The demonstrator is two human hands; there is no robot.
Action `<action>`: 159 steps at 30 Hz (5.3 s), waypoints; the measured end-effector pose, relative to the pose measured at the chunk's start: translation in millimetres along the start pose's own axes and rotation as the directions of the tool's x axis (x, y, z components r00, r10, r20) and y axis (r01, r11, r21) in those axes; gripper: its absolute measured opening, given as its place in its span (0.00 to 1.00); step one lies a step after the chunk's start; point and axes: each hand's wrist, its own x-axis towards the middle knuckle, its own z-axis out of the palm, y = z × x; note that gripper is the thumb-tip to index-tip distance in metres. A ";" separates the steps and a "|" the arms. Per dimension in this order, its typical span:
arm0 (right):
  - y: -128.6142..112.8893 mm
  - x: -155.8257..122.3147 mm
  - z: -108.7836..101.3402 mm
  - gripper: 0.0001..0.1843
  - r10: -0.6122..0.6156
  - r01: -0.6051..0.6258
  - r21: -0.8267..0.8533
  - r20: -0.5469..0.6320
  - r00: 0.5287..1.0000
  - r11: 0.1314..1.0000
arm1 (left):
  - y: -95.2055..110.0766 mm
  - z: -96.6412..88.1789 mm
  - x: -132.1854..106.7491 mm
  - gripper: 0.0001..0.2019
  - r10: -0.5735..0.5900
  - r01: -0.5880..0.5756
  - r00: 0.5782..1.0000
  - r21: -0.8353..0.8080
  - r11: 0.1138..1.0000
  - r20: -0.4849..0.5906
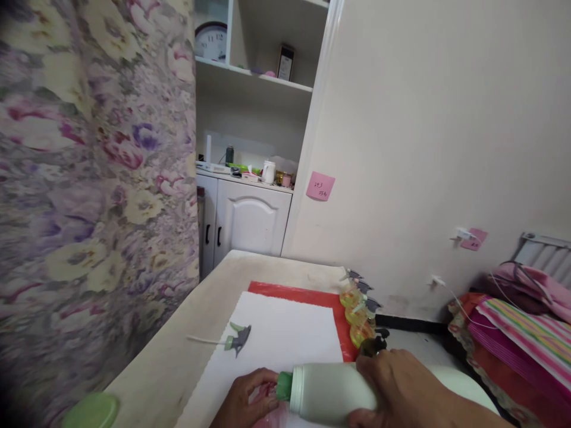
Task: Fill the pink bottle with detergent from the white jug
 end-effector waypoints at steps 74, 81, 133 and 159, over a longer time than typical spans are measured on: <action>15.1 1.7 9.4 0.19 -0.074 0.075 0.024 -0.015 0.997 0.997 | -13.3 -3.8 2.6 0.07 0.070 -0.073 0.997 0.098 0.993 0.028; 21.2 5.0 18.7 0.21 -0.088 0.088 0.000 -0.041 0.995 0.996 | -14.6 -4.6 3.5 0.07 0.075 -0.078 0.997 0.090 0.993 0.033; 14.5 4.2 6.6 0.17 -0.079 0.078 -0.012 -0.021 0.997 0.997 | -9.6 -3.0 1.8 0.08 0.075 -0.078 0.996 0.080 0.994 0.046; 18.0 4.7 10.5 0.17 -0.120 0.116 -0.066 -0.059 0.991 0.991 | -7.9 -3.8 2.3 0.08 0.048 -0.052 0.998 0.100 0.994 0.044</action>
